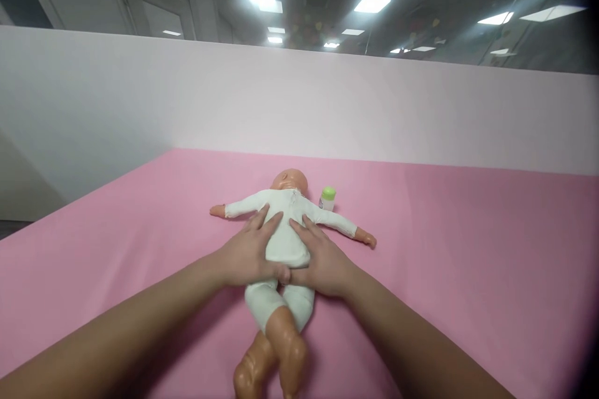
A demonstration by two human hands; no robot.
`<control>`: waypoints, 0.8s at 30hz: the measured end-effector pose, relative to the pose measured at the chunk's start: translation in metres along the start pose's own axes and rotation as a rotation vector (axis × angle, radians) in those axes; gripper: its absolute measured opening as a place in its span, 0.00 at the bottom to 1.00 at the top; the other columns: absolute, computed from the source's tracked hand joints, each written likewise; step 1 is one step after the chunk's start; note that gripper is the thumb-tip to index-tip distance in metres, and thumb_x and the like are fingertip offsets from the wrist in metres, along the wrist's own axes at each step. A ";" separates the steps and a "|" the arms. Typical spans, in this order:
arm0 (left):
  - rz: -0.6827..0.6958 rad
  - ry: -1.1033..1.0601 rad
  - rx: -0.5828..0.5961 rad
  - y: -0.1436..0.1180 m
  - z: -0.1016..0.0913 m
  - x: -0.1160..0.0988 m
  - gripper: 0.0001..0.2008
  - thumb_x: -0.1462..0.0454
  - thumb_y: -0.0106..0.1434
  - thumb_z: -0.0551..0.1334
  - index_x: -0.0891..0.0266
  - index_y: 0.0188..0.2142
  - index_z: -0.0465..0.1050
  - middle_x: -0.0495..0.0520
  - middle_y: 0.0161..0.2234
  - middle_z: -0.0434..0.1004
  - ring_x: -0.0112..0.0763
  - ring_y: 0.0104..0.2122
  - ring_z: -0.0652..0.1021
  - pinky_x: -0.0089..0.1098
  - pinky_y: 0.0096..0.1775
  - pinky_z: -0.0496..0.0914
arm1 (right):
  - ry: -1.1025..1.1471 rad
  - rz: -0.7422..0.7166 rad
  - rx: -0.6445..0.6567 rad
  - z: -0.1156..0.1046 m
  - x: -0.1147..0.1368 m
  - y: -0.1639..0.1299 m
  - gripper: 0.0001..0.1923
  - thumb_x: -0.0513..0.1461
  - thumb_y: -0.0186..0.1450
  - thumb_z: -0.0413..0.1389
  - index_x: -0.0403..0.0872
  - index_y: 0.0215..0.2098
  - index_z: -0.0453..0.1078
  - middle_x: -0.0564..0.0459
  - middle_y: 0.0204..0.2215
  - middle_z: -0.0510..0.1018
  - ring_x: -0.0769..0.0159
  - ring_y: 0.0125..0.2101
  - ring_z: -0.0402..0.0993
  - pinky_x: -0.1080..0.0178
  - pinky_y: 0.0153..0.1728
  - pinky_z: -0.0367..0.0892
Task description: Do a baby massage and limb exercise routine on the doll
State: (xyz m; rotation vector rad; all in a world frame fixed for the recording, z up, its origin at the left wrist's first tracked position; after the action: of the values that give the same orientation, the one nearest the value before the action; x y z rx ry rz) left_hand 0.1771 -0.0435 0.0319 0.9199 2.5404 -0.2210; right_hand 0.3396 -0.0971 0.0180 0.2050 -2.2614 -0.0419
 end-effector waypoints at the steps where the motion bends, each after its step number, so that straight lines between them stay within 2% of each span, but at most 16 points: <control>1: 0.023 0.029 0.032 -0.002 0.000 0.001 0.71 0.35 0.47 0.73 0.55 0.78 0.37 0.65 0.77 0.19 0.71 0.74 0.37 0.62 0.68 0.53 | 0.016 -0.005 0.007 -0.002 0.000 0.000 0.64 0.56 0.48 0.77 0.62 0.76 0.52 0.47 0.78 0.41 0.38 0.75 0.39 0.36 0.70 0.49; 3: 0.061 0.038 0.069 -0.006 -0.002 0.006 0.75 0.37 0.43 0.76 0.52 0.78 0.33 0.64 0.76 0.15 0.72 0.74 0.38 0.61 0.68 0.55 | 0.033 -0.021 0.034 -0.005 0.000 -0.001 0.63 0.53 0.48 0.78 0.63 0.75 0.53 0.48 0.78 0.41 0.38 0.75 0.40 0.36 0.70 0.51; 8: 0.122 -0.011 0.096 -0.009 -0.006 0.020 0.70 0.37 0.47 0.75 0.44 0.78 0.34 0.57 0.77 0.15 0.70 0.74 0.40 0.58 0.68 0.57 | 0.022 -0.060 0.114 -0.011 -0.003 0.000 0.63 0.52 0.51 0.76 0.66 0.76 0.47 0.53 0.78 0.38 0.40 0.75 0.42 0.37 0.69 0.54; 13: 0.138 -0.002 0.083 -0.009 -0.010 0.025 0.68 0.36 0.46 0.75 0.43 0.78 0.40 0.57 0.78 0.24 0.73 0.74 0.40 0.62 0.67 0.55 | 0.023 -0.107 0.129 -0.018 -0.002 0.000 0.64 0.51 0.50 0.77 0.66 0.76 0.49 0.52 0.78 0.43 0.39 0.74 0.45 0.36 0.69 0.54; 16: 0.175 0.073 -0.005 -0.013 -0.017 0.016 0.63 0.36 0.48 0.73 0.46 0.77 0.48 0.59 0.79 0.31 0.73 0.74 0.43 0.64 0.68 0.52 | -0.028 -0.130 0.064 -0.024 0.003 -0.002 0.59 0.54 0.52 0.76 0.63 0.75 0.53 0.49 0.76 0.50 0.38 0.73 0.48 0.34 0.69 0.53; 18: 0.246 0.115 -0.144 -0.020 -0.027 0.000 0.51 0.38 0.55 0.71 0.49 0.73 0.59 0.61 0.77 0.44 0.69 0.73 0.50 0.63 0.68 0.51 | -0.089 -0.150 -0.038 -0.030 0.011 -0.005 0.52 0.55 0.57 0.73 0.60 0.74 0.59 0.47 0.73 0.59 0.40 0.72 0.54 0.35 0.68 0.55; 21: 0.397 0.078 -0.351 -0.037 -0.040 -0.030 0.30 0.49 0.65 0.66 0.57 0.63 0.72 0.64 0.64 0.70 0.56 0.64 0.69 0.54 0.63 0.64 | -0.125 -0.242 -0.235 -0.041 0.032 -0.012 0.31 0.49 0.62 0.70 0.54 0.62 0.73 0.46 0.60 0.76 0.47 0.61 0.70 0.43 0.62 0.65; 22: 0.439 0.061 -0.373 -0.041 -0.040 -0.039 0.24 0.53 0.67 0.65 0.58 0.59 0.73 0.63 0.58 0.75 0.51 0.58 0.74 0.50 0.59 0.69 | -0.122 -0.281 -0.267 -0.041 0.039 -0.015 0.23 0.45 0.62 0.69 0.52 0.55 0.76 0.48 0.53 0.80 0.50 0.55 0.75 0.48 0.57 0.69; 24: 0.491 0.064 -0.335 -0.043 -0.033 -0.053 0.17 0.57 0.67 0.63 0.59 0.53 0.76 0.60 0.48 0.79 0.45 0.48 0.78 0.45 0.51 0.72 | -0.131 -0.341 -0.234 -0.031 0.050 -0.016 0.10 0.39 0.63 0.66 0.50 0.43 0.78 0.52 0.39 0.82 0.57 0.42 0.78 0.55 0.46 0.72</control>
State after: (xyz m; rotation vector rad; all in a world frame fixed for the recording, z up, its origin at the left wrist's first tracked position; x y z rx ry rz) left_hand 0.1750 -0.0971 0.0848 1.3765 2.2189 0.3735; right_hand 0.3335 -0.1201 0.0743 0.4709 -2.3037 -0.5095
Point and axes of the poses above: each hand's wrist, its own y-axis towards the middle knuckle, its own z-axis out of the palm, x = y × z, the point moved 9 cm from there along y, towards the middle knuckle
